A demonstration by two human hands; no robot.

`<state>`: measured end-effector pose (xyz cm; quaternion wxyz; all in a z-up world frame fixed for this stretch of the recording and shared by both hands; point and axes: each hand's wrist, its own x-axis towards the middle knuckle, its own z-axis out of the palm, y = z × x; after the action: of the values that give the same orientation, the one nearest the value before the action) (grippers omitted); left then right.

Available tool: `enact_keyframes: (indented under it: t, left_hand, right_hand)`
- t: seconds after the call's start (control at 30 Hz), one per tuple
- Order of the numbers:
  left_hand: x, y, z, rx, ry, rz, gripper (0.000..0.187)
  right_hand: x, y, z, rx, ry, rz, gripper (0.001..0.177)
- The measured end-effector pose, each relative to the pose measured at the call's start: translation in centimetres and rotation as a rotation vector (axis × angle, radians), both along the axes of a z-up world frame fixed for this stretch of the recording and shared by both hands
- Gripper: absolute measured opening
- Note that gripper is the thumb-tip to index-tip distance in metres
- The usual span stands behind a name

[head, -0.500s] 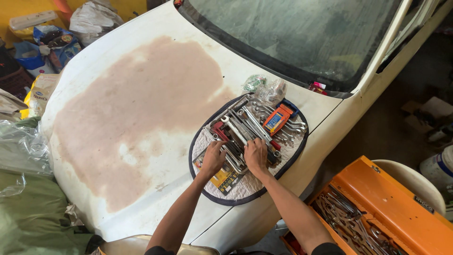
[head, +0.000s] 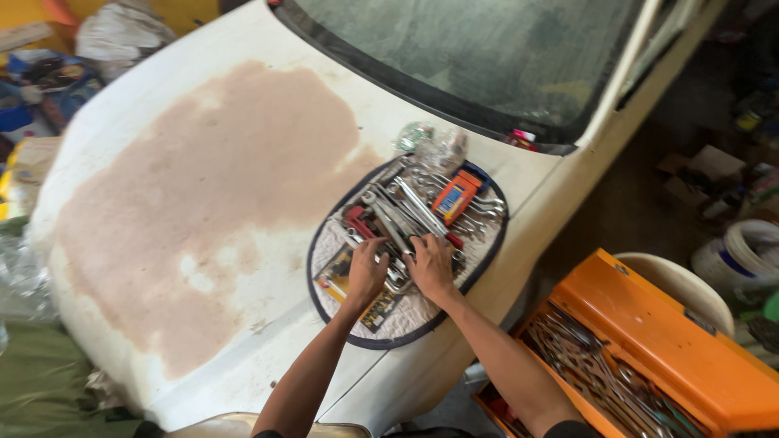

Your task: The person repeatedly picks wrenches and other hand tools from an orange toolbox and places them on a mat on the hood of a white car. The person continues transferring tools back and forth between the toolbox and the car hood without completing a final arrangement.

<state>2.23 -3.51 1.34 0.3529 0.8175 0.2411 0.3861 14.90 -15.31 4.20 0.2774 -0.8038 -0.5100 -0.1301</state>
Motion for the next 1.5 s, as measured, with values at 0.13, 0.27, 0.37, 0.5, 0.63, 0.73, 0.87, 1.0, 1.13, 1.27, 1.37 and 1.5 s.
enact_keyframes:
  t: [0.13,0.27,0.37,0.5,0.63,0.73,0.87,1.0,1.13,1.27,1.37,1.5]
  left_hand:
    - [2.7,-2.6,1.2,-0.091,-0.055,-0.009,0.031]
    - [6.4,-6.6,2.5,-0.265,-0.112,-0.155,0.034]
    - [9.9,-10.4,2.7,-0.443,-0.16,-0.336,0.041]
    - [13.8,-16.7,2.9,-0.504,-0.234,-0.587,0.055]
    - [16.6,-24.4,3.0,-0.639,-0.222,-0.679,0.064]
    - [18.4,-30.1,3.9,-0.817,-0.196,-0.784,0.066]
    - [19.1,-37.4,4.9,-0.747,-0.086,-0.949,0.073]
    - [20.0,-43.3,6.2,-0.72,0.104,-0.956,0.078]
    - [23.0,-47.5,6.7,-0.59,-0.009,-0.908,0.073]
    - [26.3,-50.3,5.2,-0.565,-0.057,-0.862,0.07]
    - [28.4,-51.6,3.4,-0.474,-0.04,-0.799,0.069]
    - [30.5,-52.6,1.9,-0.33,0.04,-0.723,0.069]
  right_hand:
    - [1.0,-2.7,-0.1,0.153,0.135,0.033,0.041]
    - [2.7,-6.3,0.2,0.286,0.561,0.049,0.038]
    - [3.7,-9.6,0.4,0.351,0.922,-0.017,0.045]
    - [4.6,-15.2,1.3,0.505,1.186,0.061,0.066]
    - [5.5,-20.3,1.4,0.671,1.351,0.08,0.078]
    - [7.4,-25.1,1.5,0.729,1.363,0.025,0.081]
    - [11.3,-31.8,1.6,0.816,1.251,-0.05,0.086]
    - [12.8,-38.2,1.6,0.832,1.252,-0.147,0.089]
    - [13.2,-42.4,1.5,0.921,1.336,-0.05,0.089]
    - [13.2,-46.7,1.1,0.951,1.563,-0.052,0.086]
    - [13.4,-49.3,1.2,0.896,1.59,0.003,0.087]
    - [13.6,-51.3,2.1,0.818,1.513,0.007,0.088]
